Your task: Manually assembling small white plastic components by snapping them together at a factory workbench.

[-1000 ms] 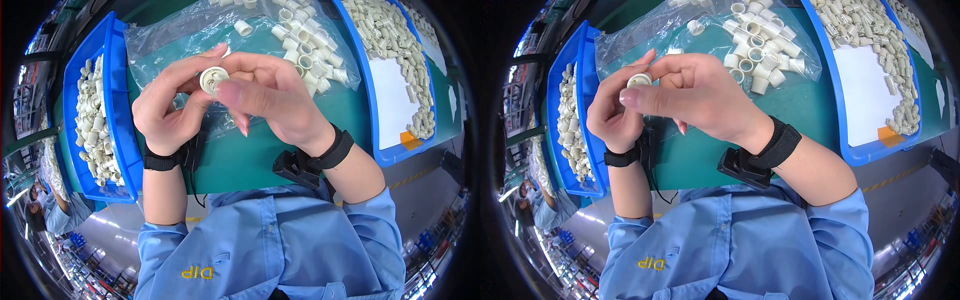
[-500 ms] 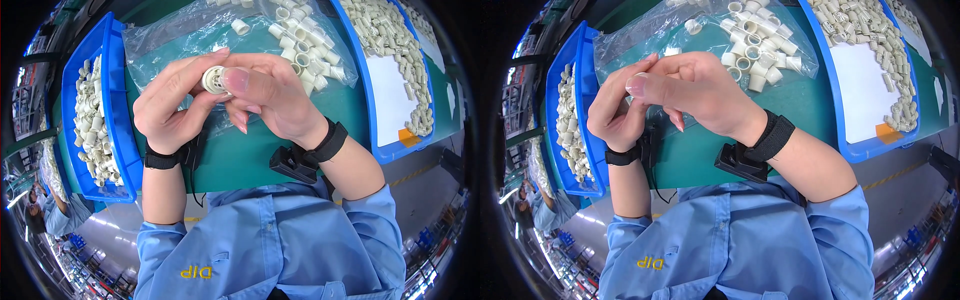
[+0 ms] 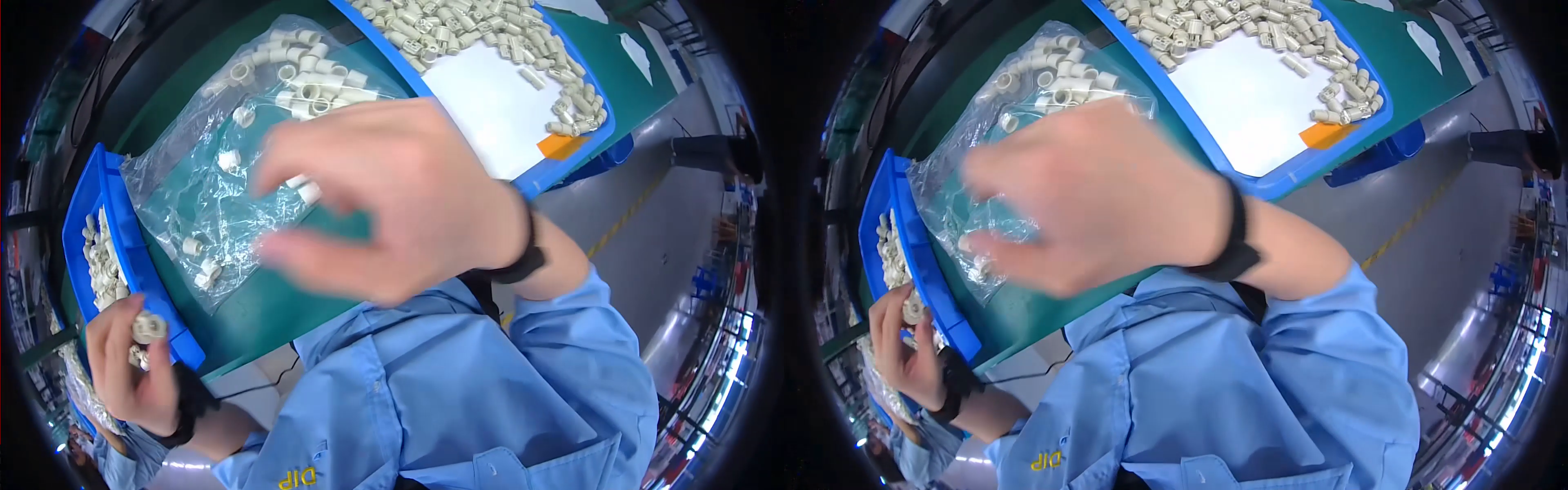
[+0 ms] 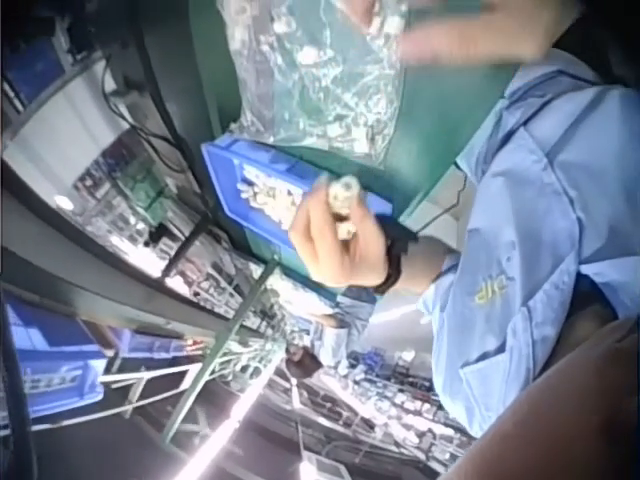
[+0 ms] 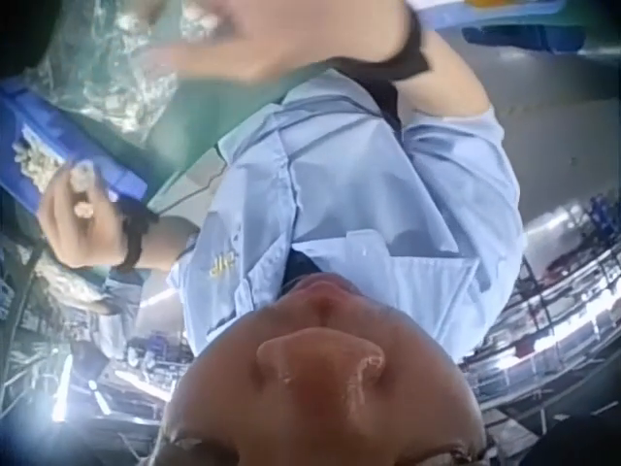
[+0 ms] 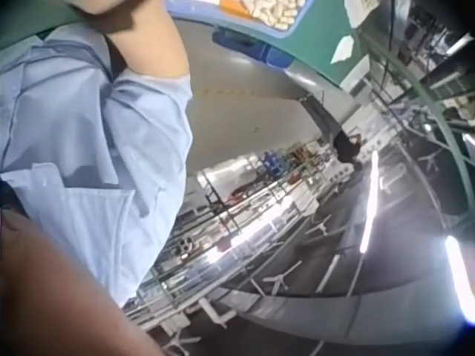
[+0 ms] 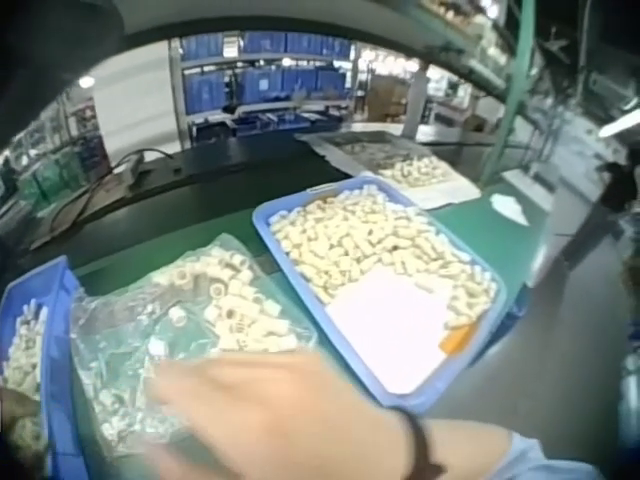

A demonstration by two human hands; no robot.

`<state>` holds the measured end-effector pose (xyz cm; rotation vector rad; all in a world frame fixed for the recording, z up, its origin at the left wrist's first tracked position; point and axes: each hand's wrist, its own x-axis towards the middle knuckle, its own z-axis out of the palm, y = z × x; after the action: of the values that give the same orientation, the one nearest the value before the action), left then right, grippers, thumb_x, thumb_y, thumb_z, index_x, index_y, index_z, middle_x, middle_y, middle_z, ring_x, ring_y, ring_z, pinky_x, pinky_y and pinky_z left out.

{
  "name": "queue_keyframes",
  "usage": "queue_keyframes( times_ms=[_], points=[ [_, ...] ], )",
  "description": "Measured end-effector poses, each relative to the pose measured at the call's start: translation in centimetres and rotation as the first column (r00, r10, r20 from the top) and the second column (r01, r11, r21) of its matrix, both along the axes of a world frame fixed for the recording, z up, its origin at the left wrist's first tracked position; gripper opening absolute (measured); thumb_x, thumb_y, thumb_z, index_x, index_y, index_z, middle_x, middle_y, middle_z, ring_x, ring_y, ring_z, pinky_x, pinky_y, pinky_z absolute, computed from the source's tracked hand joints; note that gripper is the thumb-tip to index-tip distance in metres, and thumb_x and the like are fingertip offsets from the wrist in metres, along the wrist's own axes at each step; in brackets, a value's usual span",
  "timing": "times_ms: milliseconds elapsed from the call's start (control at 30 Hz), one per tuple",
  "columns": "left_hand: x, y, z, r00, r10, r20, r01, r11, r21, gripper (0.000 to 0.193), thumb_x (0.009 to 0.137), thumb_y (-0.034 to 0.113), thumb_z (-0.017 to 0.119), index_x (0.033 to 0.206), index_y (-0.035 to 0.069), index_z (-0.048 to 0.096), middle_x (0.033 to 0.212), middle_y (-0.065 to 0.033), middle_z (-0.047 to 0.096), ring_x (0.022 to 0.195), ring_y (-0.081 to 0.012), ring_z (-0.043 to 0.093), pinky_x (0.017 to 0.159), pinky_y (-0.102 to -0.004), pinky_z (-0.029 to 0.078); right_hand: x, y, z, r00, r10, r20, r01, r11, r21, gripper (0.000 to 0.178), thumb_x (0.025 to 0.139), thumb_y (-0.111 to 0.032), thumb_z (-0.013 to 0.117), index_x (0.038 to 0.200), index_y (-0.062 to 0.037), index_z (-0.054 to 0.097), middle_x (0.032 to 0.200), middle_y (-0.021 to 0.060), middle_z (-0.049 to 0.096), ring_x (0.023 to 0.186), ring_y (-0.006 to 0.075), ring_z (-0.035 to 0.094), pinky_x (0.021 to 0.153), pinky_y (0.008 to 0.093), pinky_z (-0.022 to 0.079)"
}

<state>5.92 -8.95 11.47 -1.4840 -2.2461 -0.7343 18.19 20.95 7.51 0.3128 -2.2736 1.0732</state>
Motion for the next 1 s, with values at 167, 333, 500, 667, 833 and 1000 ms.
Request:
queue_keyframes(
  times_ms=[167, 333, 500, 667, 833, 1000],
  points=[
    [-7.6, -9.8, -0.1, 0.88, 0.475, 0.025, -0.439, 0.831, -0.342, 0.03, 0.083, 0.008, 0.075, 0.111, 0.0, 0.067, 0.103, -0.0099, 0.066, 0.071, -0.0147, 0.057, 0.061, -0.0269, 0.045, 7.8, 12.6, -1.3, 0.79, -0.479, 0.384, 0.267, 0.831, 0.488, 0.025, 0.076, -0.003, 0.071, 0.1, -0.0023, 0.067, 0.085, 0.0116, 0.066, 0.079, 0.0242, 0.065, 0.073, 0.0336, 0.052],
    [-11.5, -8.8, -1.1, 0.82, 0.463, -0.337, -0.552, 0.794, -0.255, 0.028, 0.088, 0.013, 0.072, 0.114, 0.006, 0.067, 0.103, -0.0125, 0.066, 0.077, -0.0233, 0.064, 0.067, -0.0306, 0.051, 14.7, 21.4, -3.7, 0.547, -0.674, 0.497, 0.222, 0.689, 0.69, 0.027, 0.071, 0.0, 0.07, 0.097, -0.0008, 0.063, 0.089, 0.0156, 0.064, 0.083, 0.0279, 0.063, 0.074, 0.0353, 0.051],
    [-2.5, -0.2, -1.5, 0.969, 0.242, 0.045, -0.234, 0.963, -0.135, 0.023, 0.085, 0.009, 0.07, 0.108, 0.009, 0.07, 0.104, -0.0093, 0.067, 0.085, -0.0311, 0.066, 0.069, -0.035, 0.053, 12.1, 21.0, -4.3, 0.368, -0.755, 0.543, 0.206, 0.636, 0.744, 0.024, 0.072, 0.0, 0.073, 0.091, 0.0002, 0.059, 0.088, 0.0169, 0.063, 0.081, 0.0283, 0.063, 0.071, 0.0365, 0.049],
    [-2.8, 8.9, -8.0, 0.96, 0.262, 0.101, -0.229, 0.939, -0.257, 0.018, 0.086, 0.004, 0.057, 0.096, 0.011, 0.07, 0.095, -0.0095, 0.065, 0.091, -0.0326, 0.067, 0.072, -0.0434, 0.054, 5.7, 10.4, 0.5, 0.913, -0.329, 0.241, 0.168, 0.843, 0.51, 0.024, 0.076, -0.001, 0.073, 0.096, -0.0004, 0.06, 0.086, 0.0114, 0.061, 0.075, 0.0241, 0.059, 0.068, 0.0333, 0.046],
    [-7.7, 12.4, -11.8, 0.941, 0.294, 0.167, -0.242, 0.931, -0.274, 0.02, 0.087, 0.005, 0.055, 0.1, 0.01, 0.07, 0.096, -0.0122, 0.067, 0.094, -0.0325, 0.066, 0.075, -0.0453, 0.054, 0.1, 1.7, 2.8, 0.991, -0.053, 0.127, 0.011, 0.95, 0.311, 0.025, 0.077, -0.001, 0.071, 0.101, -0.0016, 0.064, 0.086, 0.0082, 0.063, 0.074, 0.0188, 0.06, 0.065, 0.0277, 0.045],
    [-7.8, 12.8, -8.9, 0.774, 0.255, 0.58, -0.003, 0.917, -0.399, 0.018, 0.088, 0.014, 0.06, 0.104, 0.009, 0.068, 0.093, -0.0152, 0.07, 0.089, -0.034, 0.067, 0.075, -0.0452, 0.054, -5.3, -0.7, 0.5, 0.984, 0.18, 0.018, -0.18, 0.983, 0.045, 0.026, 0.078, 0.0, 0.072, 0.104, -0.0015, 0.066, 0.086, 0.0068, 0.066, 0.072, 0.0139, 0.062, 0.063, 0.024, 0.047]
  ],
)
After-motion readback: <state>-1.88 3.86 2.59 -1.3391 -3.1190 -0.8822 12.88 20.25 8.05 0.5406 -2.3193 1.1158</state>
